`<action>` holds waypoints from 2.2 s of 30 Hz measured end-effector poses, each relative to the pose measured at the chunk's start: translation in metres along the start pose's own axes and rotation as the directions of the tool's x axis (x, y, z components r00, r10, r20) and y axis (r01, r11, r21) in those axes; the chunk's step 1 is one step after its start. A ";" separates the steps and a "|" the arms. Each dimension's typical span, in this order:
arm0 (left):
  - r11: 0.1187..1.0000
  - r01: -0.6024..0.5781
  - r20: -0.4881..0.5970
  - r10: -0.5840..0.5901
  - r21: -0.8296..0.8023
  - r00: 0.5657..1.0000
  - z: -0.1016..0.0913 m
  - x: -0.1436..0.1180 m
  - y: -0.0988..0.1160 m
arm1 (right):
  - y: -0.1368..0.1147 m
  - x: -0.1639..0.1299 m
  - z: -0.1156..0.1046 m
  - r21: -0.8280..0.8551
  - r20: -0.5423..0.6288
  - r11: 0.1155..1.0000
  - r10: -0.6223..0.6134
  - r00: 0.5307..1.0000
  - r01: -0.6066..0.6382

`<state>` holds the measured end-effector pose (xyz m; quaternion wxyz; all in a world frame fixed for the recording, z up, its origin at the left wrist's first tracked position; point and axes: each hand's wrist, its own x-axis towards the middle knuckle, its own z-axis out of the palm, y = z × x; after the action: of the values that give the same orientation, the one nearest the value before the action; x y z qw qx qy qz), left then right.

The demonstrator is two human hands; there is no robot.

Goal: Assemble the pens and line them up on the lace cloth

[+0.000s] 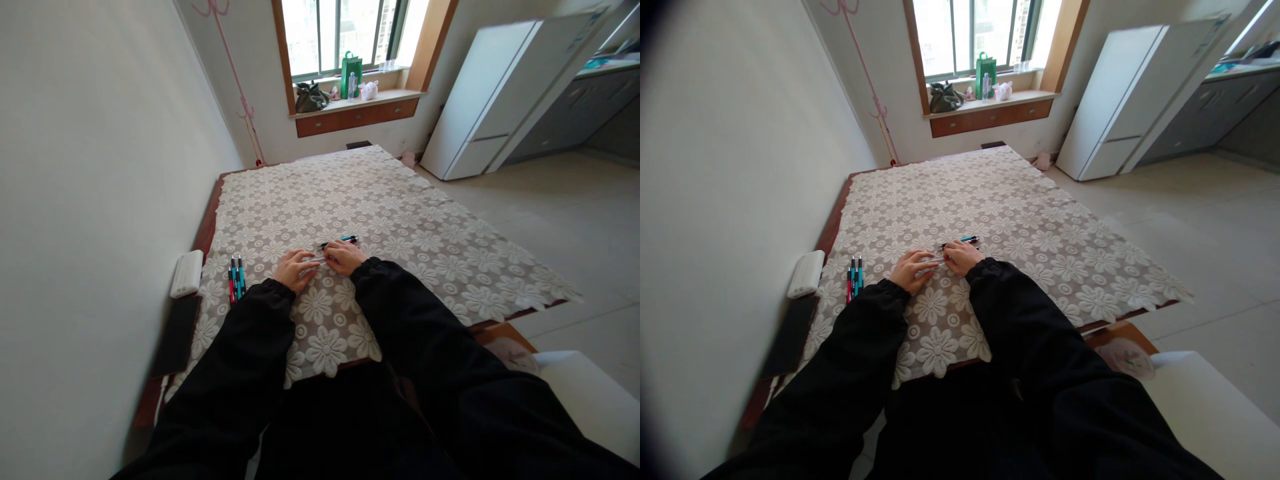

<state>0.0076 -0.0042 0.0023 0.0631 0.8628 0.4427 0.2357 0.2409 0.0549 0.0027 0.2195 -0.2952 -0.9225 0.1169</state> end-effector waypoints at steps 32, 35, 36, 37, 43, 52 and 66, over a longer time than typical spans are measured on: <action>0.999 0.047 -0.069 -0.046 0.010 0.997 0.000 0.000 0.007 | -0.011 0.000 0.000 -0.056 0.002 0.993 -0.108 0.994 0.108; 0.998 0.064 -0.090 -0.062 0.012 0.994 -0.001 0.001 0.009 | -0.014 0.001 0.001 -0.043 -0.012 0.989 -0.141 0.990 0.140; 0.998 0.067 -0.090 -0.065 0.014 0.994 -0.001 0.001 0.009 | -0.015 0.001 0.001 -0.041 -0.019 0.988 -0.151 0.988 0.150; 0.997 0.070 -0.091 -0.068 0.017 0.994 0.000 0.001 0.009 | -0.016 0.001 0.001 -0.042 -0.028 0.986 -0.160 0.987 0.159; 0.996 0.089 -0.142 -0.086 0.019 0.986 0.002 0.000 0.007 | -0.022 0.002 -0.001 -0.061 -0.086 0.982 -0.186 0.979 0.181; 0.994 0.112 -0.214 -0.110 -0.003 0.970 -0.006 0.002 0.013 | -0.016 0.003 0.004 0.103 -0.180 0.986 -0.113 0.977 0.133; 0.996 0.091 -0.260 -0.090 -0.008 0.961 -0.005 0.003 0.010 | -0.018 0.003 0.007 0.229 -0.213 0.971 -0.015 0.977 0.064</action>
<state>0.0141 -0.0084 0.0105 0.0137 0.8034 0.4866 0.3429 0.2268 0.0414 0.0036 0.3510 -0.2594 -0.8797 0.1889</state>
